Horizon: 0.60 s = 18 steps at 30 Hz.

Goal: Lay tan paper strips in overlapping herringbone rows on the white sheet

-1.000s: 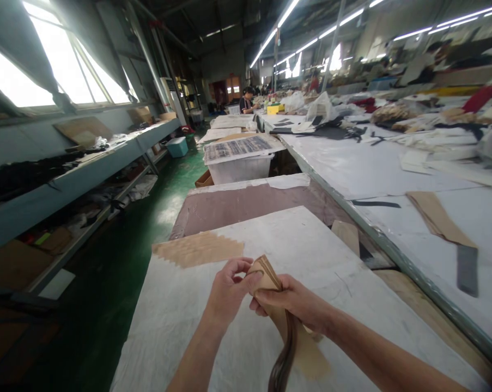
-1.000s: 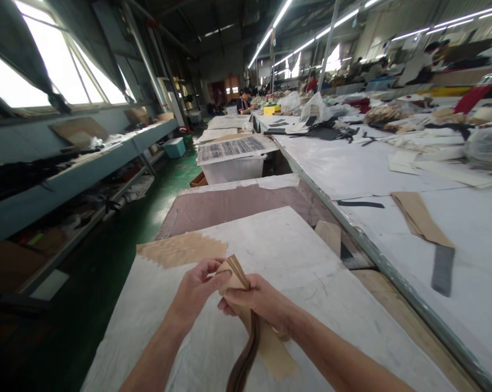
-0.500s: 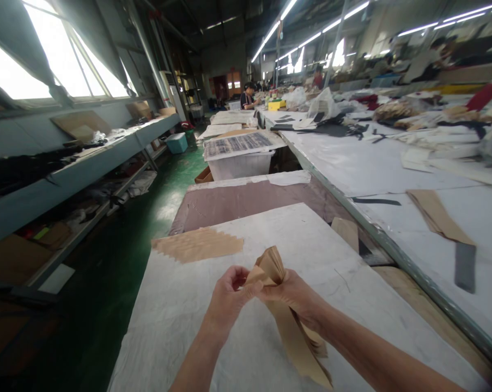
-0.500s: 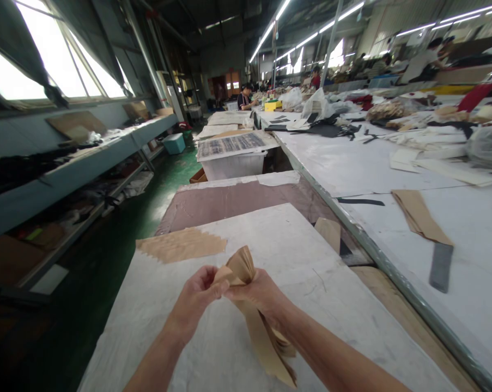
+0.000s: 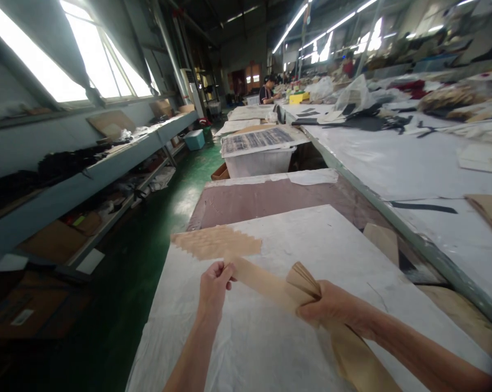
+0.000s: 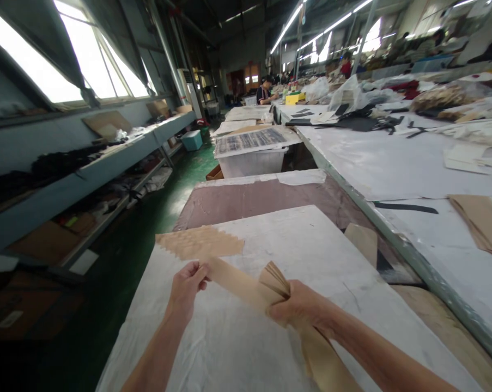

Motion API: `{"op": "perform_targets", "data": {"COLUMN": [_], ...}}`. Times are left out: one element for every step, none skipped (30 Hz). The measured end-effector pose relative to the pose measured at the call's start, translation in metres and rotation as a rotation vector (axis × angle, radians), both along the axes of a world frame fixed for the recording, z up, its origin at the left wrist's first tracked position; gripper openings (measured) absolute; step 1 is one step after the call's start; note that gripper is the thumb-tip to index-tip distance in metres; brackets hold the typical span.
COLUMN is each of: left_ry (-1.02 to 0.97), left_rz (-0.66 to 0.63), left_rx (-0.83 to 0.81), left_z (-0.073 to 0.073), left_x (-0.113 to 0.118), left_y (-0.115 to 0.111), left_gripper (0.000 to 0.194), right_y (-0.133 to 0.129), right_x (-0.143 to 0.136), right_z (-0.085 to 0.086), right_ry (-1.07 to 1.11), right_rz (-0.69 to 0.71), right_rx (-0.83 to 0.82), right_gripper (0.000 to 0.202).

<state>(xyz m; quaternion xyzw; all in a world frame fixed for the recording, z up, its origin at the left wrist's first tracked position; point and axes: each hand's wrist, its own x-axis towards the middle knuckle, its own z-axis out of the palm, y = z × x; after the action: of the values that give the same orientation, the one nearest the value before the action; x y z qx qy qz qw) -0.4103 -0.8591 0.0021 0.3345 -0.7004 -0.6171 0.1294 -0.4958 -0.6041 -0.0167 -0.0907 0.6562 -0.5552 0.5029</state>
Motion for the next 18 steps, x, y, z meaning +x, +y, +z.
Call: {"op": "perform_targets", "data": {"left_ry": [-0.013,-0.03,-0.049,-0.067,-0.081,-0.091,-0.098,-0.102,-0.102,-0.098,-0.093,-0.087,-0.082,-0.079,-0.077,-0.07,-0.059,-0.04], "left_rz": [0.031,0.056,0.073,0.087,0.1,0.111,0.118,0.12,0.117,0.109,0.096,0.081,0.051,-0.002,-0.068,-0.188,-0.314,-0.409], "left_rx": [0.025,0.044,0.056,0.061,0.059,0.052,0.043,0.03,0.012,-0.01,-0.035,-0.058,-0.093,-0.138,-0.179,-0.264,-0.31,-0.31], "left_z": [-0.005,-0.01,-0.015,-0.019,-0.023,-0.027,-0.03,-0.031,-0.031,-0.03,-0.027,-0.022,-0.016,-0.008,0.002,0.012,0.022,0.031], "left_x": [0.0,0.0,0.0,0.0,-0.001,-0.002,-0.004,-0.006,-0.008,-0.01,-0.011,-0.012,-0.011,-0.01,-0.007,-0.004,-0.001,0.003], "left_y": [-0.01,-0.021,-0.03,-0.039,-0.048,-0.056,-0.063,-0.069,-0.073,-0.076,-0.075,-0.073,-0.067,-0.059,-0.049,-0.038,-0.026,-0.016], "left_gripper": [0.03,0.031,0.032,0.033,0.033,0.033,0.033,0.033,0.032,0.03,0.029,0.027,0.025,0.023,0.021,0.019,0.017,0.018], "right_y": [0.001,0.0,-0.002,-0.006,-0.011,-0.017,-0.024,-0.031,-0.039,-0.046,-0.053,-0.06,-0.067,-0.074,-0.08,-0.087,-0.093,-0.098], "right_x": [-0.008,-0.016,-0.024,-0.033,-0.04,-0.047,-0.053,-0.057,-0.061,-0.064,-0.066,-0.067,-0.066,-0.065,-0.062,-0.059,-0.055,-0.05], "right_z": [-0.003,-0.006,-0.008,-0.009,-0.009,-0.009,-0.008,-0.006,-0.004,-0.002,0.0,0.003,0.005,0.009,0.012,0.016,0.02,0.023], "right_ry": [0.022,0.051,0.086,0.121,0.157,0.195,0.23,0.259,0.285,0.308,0.322,0.322,0.313,0.291,0.257,0.217,0.178,0.141], "right_rz": [-0.014,-0.036,-0.065,-0.1,-0.139,-0.175,-0.204,-0.223,-0.23,-0.225,-0.208,-0.185,-0.157,-0.12,-0.072,-0.012,0.062,0.152], "right_rx": [0.029,0.062,0.094,0.116,0.122,0.119,0.114,0.109,0.105,0.095,0.069,0.024,-0.035,-0.094,-0.15,-0.201,-0.251,-0.305], "right_gripper": [0.018,0.019,0.02,0.023,0.025,0.026,0.027,0.028,0.029,0.029,0.028,0.027,0.028,0.03,0.033,0.035,0.036,0.037]}}
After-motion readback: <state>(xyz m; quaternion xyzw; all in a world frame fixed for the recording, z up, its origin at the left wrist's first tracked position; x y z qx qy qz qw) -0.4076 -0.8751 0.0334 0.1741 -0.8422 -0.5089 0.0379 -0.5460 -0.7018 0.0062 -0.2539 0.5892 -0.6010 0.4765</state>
